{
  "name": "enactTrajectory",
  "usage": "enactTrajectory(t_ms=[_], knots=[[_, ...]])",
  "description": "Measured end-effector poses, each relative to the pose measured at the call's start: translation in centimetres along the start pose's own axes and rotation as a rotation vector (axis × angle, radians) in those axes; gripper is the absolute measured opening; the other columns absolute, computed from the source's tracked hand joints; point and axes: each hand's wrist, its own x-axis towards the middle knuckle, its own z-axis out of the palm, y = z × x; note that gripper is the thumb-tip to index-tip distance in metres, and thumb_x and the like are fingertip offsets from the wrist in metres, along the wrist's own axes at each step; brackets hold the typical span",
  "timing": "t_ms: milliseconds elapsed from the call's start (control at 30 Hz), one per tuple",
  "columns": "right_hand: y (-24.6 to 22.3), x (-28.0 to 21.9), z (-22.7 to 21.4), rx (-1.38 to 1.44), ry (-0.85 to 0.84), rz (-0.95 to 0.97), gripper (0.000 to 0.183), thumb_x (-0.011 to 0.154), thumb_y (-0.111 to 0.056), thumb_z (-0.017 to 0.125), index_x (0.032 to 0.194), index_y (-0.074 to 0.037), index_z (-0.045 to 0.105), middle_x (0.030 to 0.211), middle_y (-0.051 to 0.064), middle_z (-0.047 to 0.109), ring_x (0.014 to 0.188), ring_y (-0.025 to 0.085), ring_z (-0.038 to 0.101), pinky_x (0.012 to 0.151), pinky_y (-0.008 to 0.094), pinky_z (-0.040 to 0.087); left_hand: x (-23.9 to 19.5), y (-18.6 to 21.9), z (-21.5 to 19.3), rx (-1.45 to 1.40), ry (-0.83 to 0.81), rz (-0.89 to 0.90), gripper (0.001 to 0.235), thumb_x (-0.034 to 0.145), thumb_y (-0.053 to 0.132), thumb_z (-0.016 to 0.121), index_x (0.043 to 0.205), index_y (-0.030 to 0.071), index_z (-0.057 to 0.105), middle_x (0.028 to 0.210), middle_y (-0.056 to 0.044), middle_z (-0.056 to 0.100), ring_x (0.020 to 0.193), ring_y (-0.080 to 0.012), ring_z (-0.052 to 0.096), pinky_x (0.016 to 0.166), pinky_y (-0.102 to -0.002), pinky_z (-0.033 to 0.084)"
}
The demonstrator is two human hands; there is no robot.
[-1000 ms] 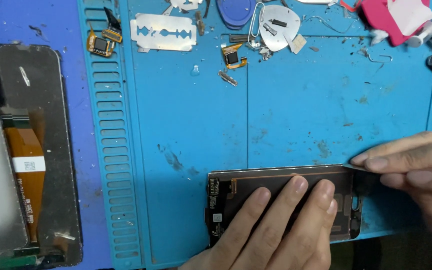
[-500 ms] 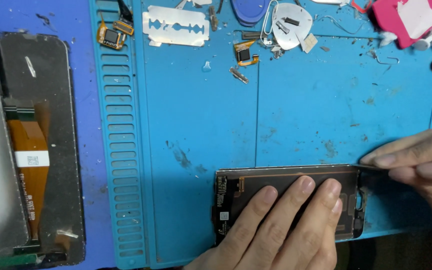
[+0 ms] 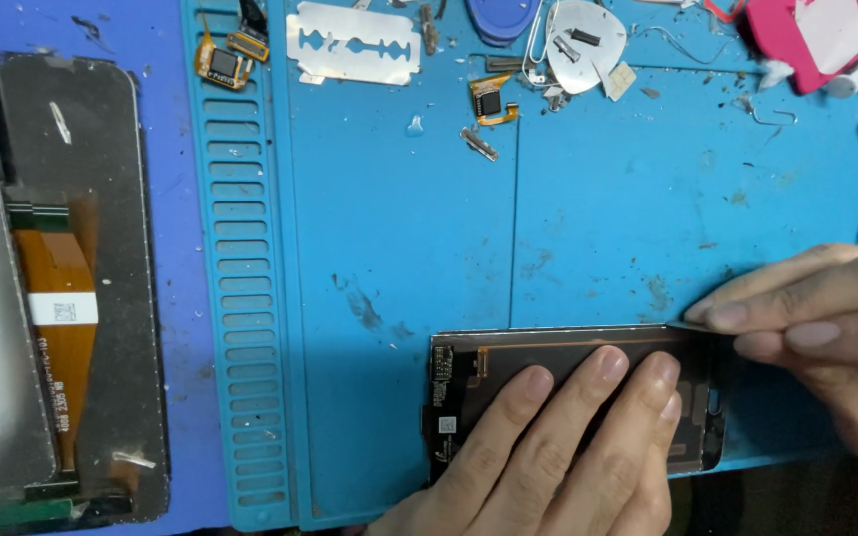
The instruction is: Cleaning and preparing a smartphone screen component using a cloth, solvent, and a metal pry tool.
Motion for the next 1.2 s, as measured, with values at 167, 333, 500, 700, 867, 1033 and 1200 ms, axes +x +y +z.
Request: enactTrajectory(t_ms=[167,333,500,700,867,1033,1200], knots=[[5.5,-2.8,-0.4,0.093,0.014,-0.256,0.012,0.104,-0.013,0.047,0.110,-0.024,0.050,0.100,0.000,0.075,0.096,0.016,0.084,0.086,0.026,0.077,-0.3,-0.2,-0.1,0.019,0.000,0.004,0.023,0.121,0.041,0.056,0.129,0.029,0.074,0.147,0.013,0.073,0.138,-0.0069,0.069,0.121,-0.026,0.046],[4.7,-3.5,-0.2,0.020,0.005,0.033,0.020,0.099,-0.007,0.051,0.090,-0.004,0.069,0.102,0.013,0.078,0.092,0.020,0.082,0.081,0.028,0.069,-0.3,-0.3,-0.2,0.041,-0.011,0.015,0.024,0.122,0.043,0.056,0.133,0.029,0.072,0.148,0.014,0.073,0.141,-0.0064,0.066,0.123,-0.026,0.043],[5.7,-3.2,-0.4,0.081,0.031,-0.248,0.018,0.106,-0.010,0.046,0.121,-0.022,0.045,0.105,0.001,0.073,0.100,0.018,0.084,0.090,0.028,0.077,-0.4,-0.3,0.0,0.038,0.004,0.023,0.021,0.121,0.043,0.060,0.131,0.030,0.072,0.147,0.013,0.073,0.140,-0.0072,0.066,0.122,-0.027,0.044],[5.8,-3.4,0.0,0.075,0.071,-0.216,0.020,0.106,-0.005,0.050,0.116,-0.023,0.046,0.101,0.002,0.071,0.096,0.019,0.083,0.089,0.028,0.074,-0.3,-0.3,0.0,0.042,0.009,0.029,0.016,0.122,0.042,0.065,0.129,0.031,0.073,0.147,0.012,0.073,0.140,-0.0078,0.066,0.123,-0.027,0.044],[1.7,-0.9,-0.4,0.015,-0.001,-0.153,0.011,0.099,-0.010,0.053,0.100,-0.013,0.063,0.099,0.007,0.077,0.092,0.018,0.083,0.084,0.026,0.071,-0.3,-0.4,-0.2,0.045,0.017,0.026,0.021,0.122,0.041,0.057,0.131,0.031,0.074,0.147,0.013,0.074,0.140,-0.0072,0.066,0.123,-0.026,0.043],[2.2,-1.6,0.5,0.110,0.052,-0.118,0.009,0.096,-0.007,0.057,0.090,-0.009,0.062,0.097,0.009,0.075,0.094,0.021,0.083,0.085,0.026,0.071,-0.4,-0.5,-0.1,0.031,0.033,0.009,0.027,0.120,0.040,0.052,0.131,0.031,0.074,0.145,0.013,0.075,0.138,-0.0069,0.067,0.122,-0.026,0.043],[3.6,-2.4,0.8,0.048,0.122,-0.065,0.015,0.102,0.000,0.053,0.091,-0.001,0.062,0.097,0.017,0.071,0.094,0.026,0.077,0.084,0.030,0.067,-0.5,-0.8,-0.1,0.097,0.038,0.042,0.021,0.123,0.045,0.056,0.131,0.031,0.070,0.147,0.015,0.073,0.139,-0.0050,0.067,0.123,-0.025,0.044]])
